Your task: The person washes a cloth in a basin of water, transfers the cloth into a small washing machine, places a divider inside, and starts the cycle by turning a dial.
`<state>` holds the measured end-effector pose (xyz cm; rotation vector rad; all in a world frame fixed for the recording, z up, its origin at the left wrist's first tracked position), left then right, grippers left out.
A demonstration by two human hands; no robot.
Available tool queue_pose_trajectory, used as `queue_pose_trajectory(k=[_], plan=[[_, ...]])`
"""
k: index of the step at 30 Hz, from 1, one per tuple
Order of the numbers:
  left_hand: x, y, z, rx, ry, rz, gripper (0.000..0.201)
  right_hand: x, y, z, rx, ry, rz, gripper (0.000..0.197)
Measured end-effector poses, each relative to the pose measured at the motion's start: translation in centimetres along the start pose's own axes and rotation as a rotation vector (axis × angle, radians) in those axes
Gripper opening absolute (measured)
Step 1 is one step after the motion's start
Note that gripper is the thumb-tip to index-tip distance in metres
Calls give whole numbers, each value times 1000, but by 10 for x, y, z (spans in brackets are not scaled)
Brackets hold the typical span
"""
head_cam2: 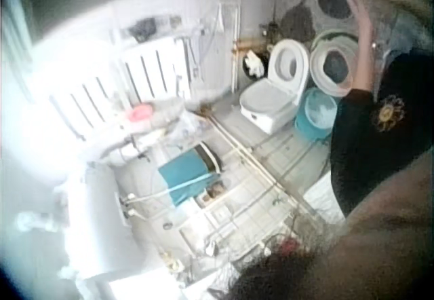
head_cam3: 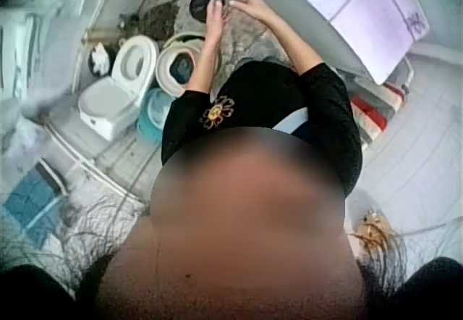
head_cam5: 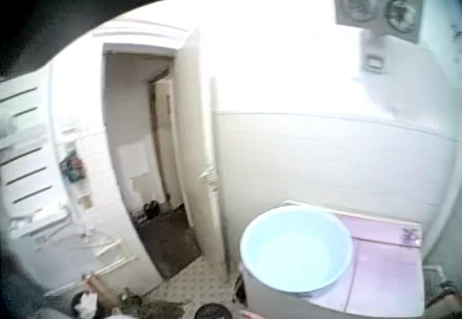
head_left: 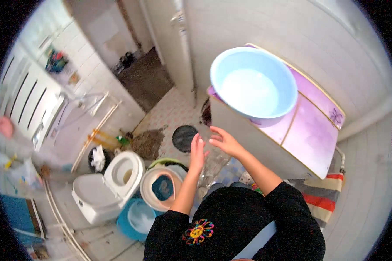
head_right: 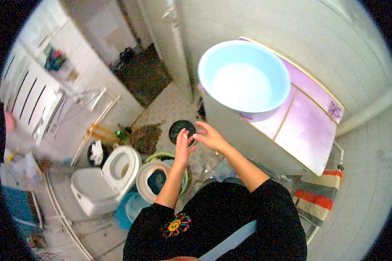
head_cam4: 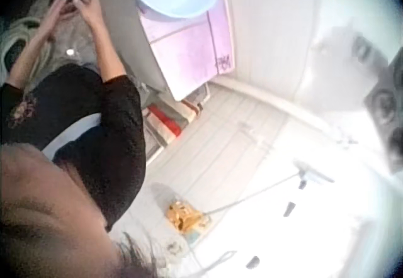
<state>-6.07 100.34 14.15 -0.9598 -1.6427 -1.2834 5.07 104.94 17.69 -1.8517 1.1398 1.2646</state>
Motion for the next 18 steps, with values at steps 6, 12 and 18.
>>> queue_pose_trajectory(k=[6,12,18], plan=[[88,192,-15,-271,786,599,50,-62,-148,-84,140,-233,58,50],[64,356,-19,-520,963,844,53,-54,-312,-153,403,-271,81,46],[-1,475,-22,-735,970,864,56,-8,-427,-201,582,-308,191,45]])
Point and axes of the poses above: each hand's wrist, its own z-axis towards the middle knuckle, its own y-axis out of the palm, x = y × z, the point moved 10 cm from there along z, towards the middle knuckle, and after that the axes turned 9 degrees about y, right-handed, at the moved point
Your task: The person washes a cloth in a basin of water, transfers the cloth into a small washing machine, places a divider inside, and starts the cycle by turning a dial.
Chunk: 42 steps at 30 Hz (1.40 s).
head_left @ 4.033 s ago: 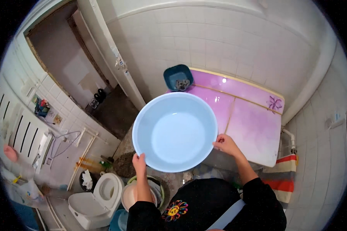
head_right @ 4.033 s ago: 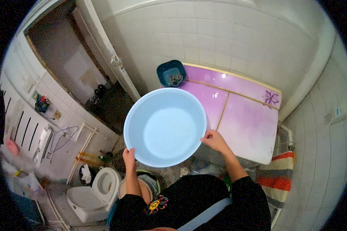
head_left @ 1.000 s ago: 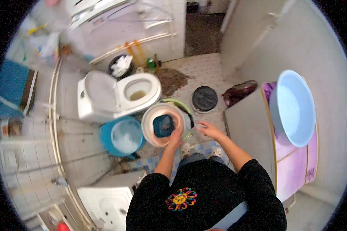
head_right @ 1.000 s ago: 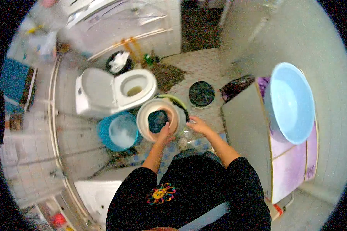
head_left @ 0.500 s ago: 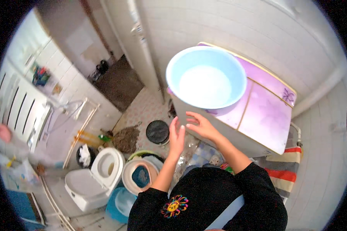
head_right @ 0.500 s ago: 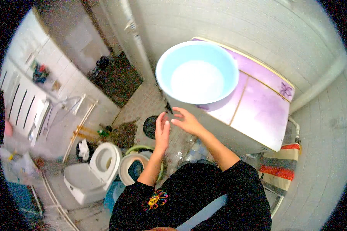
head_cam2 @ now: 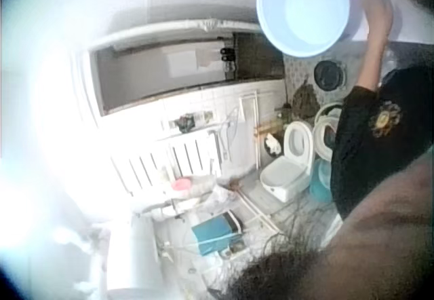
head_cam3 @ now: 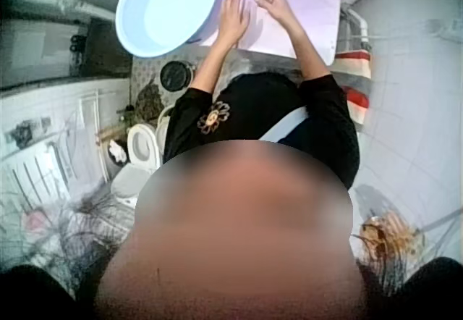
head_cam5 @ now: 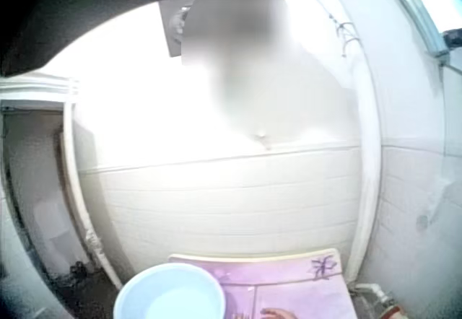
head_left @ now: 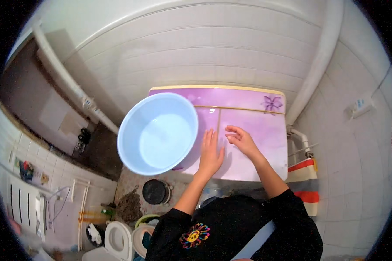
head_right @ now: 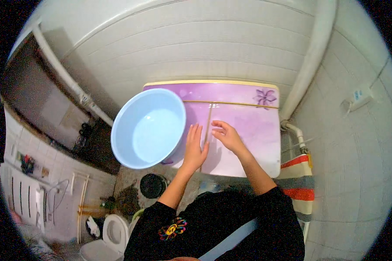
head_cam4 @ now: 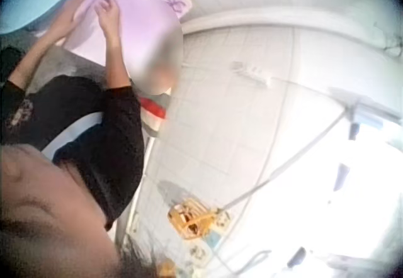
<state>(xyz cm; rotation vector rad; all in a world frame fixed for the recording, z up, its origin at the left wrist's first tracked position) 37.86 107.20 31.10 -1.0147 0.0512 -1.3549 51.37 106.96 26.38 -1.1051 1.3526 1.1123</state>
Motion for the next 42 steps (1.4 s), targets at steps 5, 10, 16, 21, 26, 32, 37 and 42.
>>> queue_pose_trajectory(k=[5,10,16,21,26,32,37,42], plan=[[-10,31,32,-172,-13,434,68,37,-110,3,201,158,-130,46],[-56,45,54,-229,-152,651,69,70,-232,10,707,109,-414,68],[-52,91,86,-302,-45,550,66,64,-300,40,861,117,-720,90],[-93,149,81,-487,-109,466,64,66,-332,63,884,283,-782,93],[-123,189,65,-717,-241,352,59,72,-362,65,1069,411,-770,87],[-137,194,98,-575,-131,439,54,74,-387,66,1263,432,-772,69],[-120,198,155,-445,-113,432,75,84,-423,62,1206,176,-494,68],[-118,188,168,-356,-21,450,82,80,-417,76,993,103,-103,42]])
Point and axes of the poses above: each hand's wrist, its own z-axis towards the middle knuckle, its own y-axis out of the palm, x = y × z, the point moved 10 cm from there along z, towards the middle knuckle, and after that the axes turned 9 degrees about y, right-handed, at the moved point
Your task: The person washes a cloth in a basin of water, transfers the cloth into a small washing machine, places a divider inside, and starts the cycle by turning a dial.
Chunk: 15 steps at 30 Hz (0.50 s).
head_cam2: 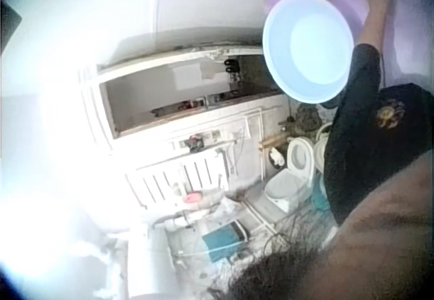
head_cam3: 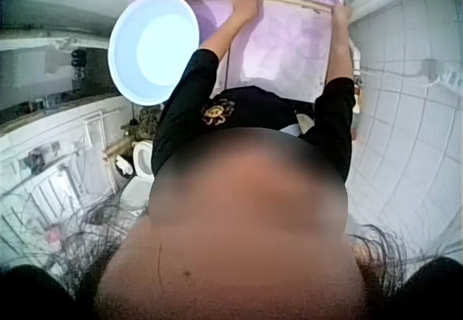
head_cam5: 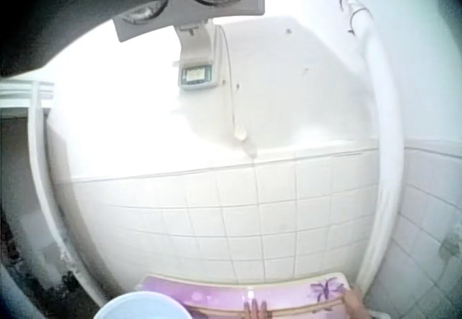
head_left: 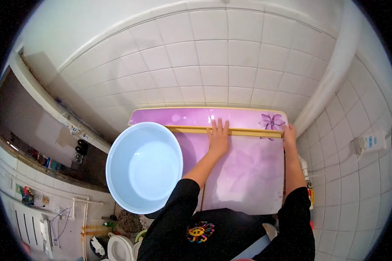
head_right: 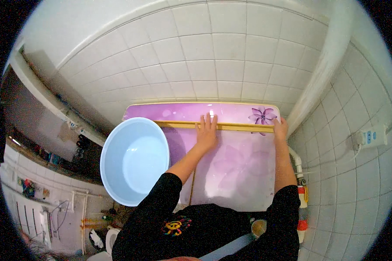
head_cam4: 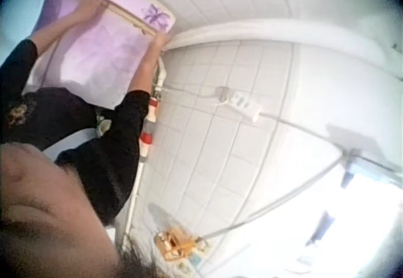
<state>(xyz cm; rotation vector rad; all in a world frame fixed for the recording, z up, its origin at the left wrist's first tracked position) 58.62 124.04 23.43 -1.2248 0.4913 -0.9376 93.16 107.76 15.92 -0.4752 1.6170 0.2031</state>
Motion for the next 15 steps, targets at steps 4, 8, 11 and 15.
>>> queue_pose_trajectory(k=[4,8,11,15], plan=[[-16,-14,15,162,135,183,67,-12,6,-17,59,76,284,44],[-2,-26,47,323,309,142,46,-14,-32,-8,298,-18,214,54],[-21,-59,64,369,288,131,39,-69,21,-59,106,-12,448,65],[-18,-77,96,356,364,104,36,-102,54,-96,127,-325,447,56]])
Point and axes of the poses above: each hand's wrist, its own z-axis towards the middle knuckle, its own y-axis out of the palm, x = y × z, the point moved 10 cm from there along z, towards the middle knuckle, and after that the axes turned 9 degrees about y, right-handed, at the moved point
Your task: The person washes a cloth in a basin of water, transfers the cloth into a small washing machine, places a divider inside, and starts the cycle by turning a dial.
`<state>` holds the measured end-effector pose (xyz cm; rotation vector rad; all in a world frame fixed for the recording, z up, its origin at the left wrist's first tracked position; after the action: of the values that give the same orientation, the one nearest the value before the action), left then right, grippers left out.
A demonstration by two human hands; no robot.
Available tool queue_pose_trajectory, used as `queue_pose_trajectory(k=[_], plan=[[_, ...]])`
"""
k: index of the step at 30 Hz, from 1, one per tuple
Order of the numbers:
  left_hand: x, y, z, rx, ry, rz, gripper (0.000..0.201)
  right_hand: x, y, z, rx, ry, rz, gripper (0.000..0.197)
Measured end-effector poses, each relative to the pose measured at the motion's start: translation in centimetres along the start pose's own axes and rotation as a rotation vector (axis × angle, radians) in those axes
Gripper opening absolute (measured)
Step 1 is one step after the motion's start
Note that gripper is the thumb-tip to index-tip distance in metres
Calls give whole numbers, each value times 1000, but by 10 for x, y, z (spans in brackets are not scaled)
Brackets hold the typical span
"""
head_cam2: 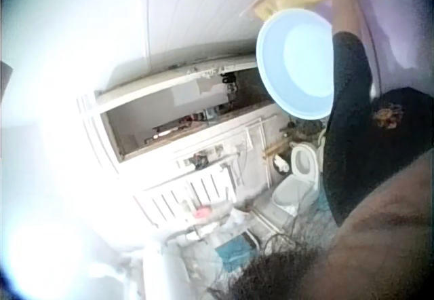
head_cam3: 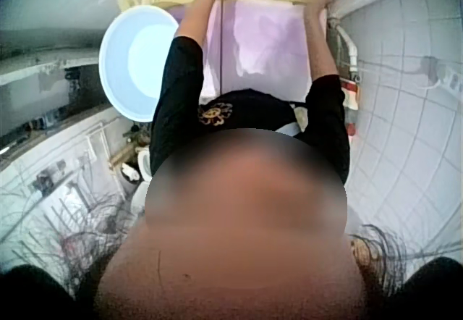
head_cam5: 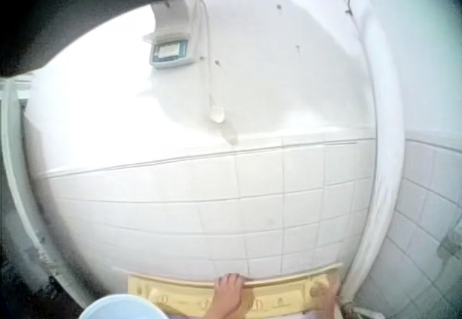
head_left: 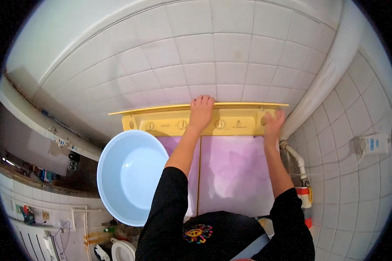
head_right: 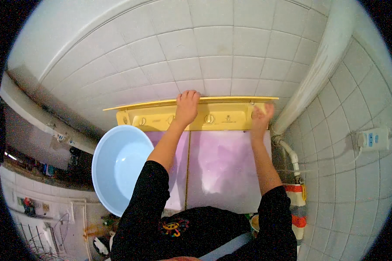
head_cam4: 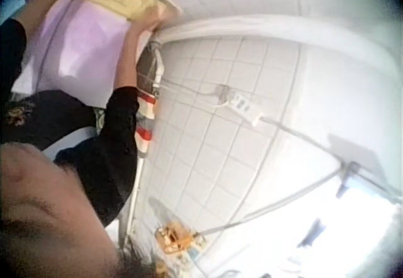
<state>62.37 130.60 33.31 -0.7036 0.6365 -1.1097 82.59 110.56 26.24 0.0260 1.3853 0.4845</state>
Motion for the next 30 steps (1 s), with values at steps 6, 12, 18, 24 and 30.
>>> queue_pose_trajectory(k=[6,12,18,24,30], plan=[[-19,13,21,-49,-40,-24,28,76,113,-77,-774,-205,-652,21],[-14,12,32,18,-23,-57,21,88,153,-78,-904,-423,-834,35],[-29,22,34,-50,-62,-34,26,96,177,-81,-1145,-475,-913,28],[-23,17,37,-42,-55,-114,31,88,185,-78,-1086,-519,-799,21],[-26,17,33,-17,-54,-107,34,93,184,-76,-921,-410,-847,23]])
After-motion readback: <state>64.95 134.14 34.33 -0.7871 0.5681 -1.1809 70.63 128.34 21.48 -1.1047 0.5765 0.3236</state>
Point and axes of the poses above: each hand's wrist, its own z-axis towards the middle knuckle, its own y-axis out of the palm, x = y × z, the point moved 10 cm from there along z, towards the middle knuckle, and after that the axes turned 9 degrees about y, right-handed, at the moved point
